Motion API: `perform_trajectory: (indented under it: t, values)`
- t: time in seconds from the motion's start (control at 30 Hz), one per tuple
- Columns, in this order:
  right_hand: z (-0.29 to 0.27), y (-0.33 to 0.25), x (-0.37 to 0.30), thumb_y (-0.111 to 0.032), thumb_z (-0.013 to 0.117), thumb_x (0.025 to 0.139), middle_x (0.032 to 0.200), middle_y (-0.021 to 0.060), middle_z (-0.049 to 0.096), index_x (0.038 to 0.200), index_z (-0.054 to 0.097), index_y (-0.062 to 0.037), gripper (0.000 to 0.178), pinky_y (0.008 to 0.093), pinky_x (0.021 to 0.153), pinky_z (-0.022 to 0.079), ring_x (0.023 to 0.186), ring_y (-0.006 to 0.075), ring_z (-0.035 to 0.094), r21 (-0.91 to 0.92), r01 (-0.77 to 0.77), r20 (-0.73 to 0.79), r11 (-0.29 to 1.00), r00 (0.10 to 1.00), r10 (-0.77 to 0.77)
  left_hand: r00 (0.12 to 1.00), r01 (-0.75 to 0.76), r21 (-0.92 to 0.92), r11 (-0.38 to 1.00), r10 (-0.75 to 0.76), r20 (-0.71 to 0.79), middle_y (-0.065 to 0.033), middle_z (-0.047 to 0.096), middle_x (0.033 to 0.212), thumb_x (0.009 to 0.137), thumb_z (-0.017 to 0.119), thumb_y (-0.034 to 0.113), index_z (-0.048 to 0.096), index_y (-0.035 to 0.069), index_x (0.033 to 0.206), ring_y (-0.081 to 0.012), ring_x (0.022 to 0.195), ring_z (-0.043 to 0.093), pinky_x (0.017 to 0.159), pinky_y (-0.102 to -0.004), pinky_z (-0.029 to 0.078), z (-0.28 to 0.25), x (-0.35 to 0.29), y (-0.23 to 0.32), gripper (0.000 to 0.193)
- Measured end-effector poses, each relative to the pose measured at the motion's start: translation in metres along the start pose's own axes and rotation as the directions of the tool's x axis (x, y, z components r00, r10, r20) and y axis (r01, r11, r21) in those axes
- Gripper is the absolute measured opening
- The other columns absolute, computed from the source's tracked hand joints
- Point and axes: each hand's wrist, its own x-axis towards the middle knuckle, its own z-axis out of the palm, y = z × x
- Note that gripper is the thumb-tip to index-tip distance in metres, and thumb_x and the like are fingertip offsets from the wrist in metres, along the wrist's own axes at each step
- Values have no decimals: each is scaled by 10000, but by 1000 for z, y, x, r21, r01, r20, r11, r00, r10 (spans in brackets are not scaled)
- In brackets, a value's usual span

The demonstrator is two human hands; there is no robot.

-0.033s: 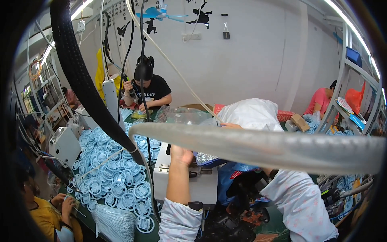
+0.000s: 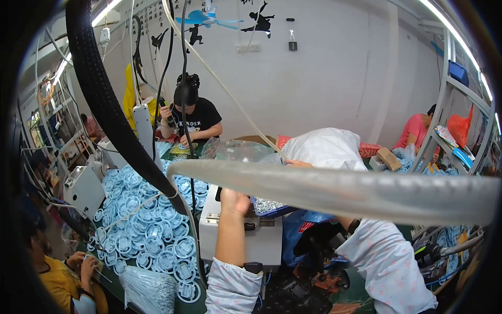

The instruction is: Assembling small plastic parts and using a sorting machine in a factory setting.

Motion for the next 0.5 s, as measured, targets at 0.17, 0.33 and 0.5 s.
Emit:
perform_trajectory:
  t: [0.17, 0.33, 0.5]
  values:
    - [-4, 15, -12, -185, 465, 901, 959, 87, 616, 1056, 569, 12, 271, 303, 768, 475, 822, 176, 587, 185, 64, 2, 981, 998, -66, 994, 108, 100, 989, -107, -11, -175, 263, 1424, 893, 334, 577, 232, 38, 1385, -372, 1309, 184, 1012, -574, 142, 19, -40, 0, 737]
    - [-6, 42, -15, -165, 460, 901, 997, 92, 609, 1109, 553, 13, 290, 298, 783, 475, 858, 169, 589, 415, 118, 3, 902, 991, -131, 983, 79, 163, 983, -104, 154, -131, 486, 1229, 917, 342, 512, 348, 44, 1302, -228, 1058, 536, 854, -419, 466, 40, -87, 12, 606]
    - [3, 41, -19, -150, 456, 900, 1026, 96, 603, 1151, 541, 14, 311, 295, 794, 474, 888, 163, 591, 580, 150, 30, 800, 978, -205, 953, 105, 111, 988, -132, 271, -124, 513, 1212, 926, 351, 466, 387, 46, 1276, -240, 1072, 542, 865, -435, 472, 27, -106, -1, 548]
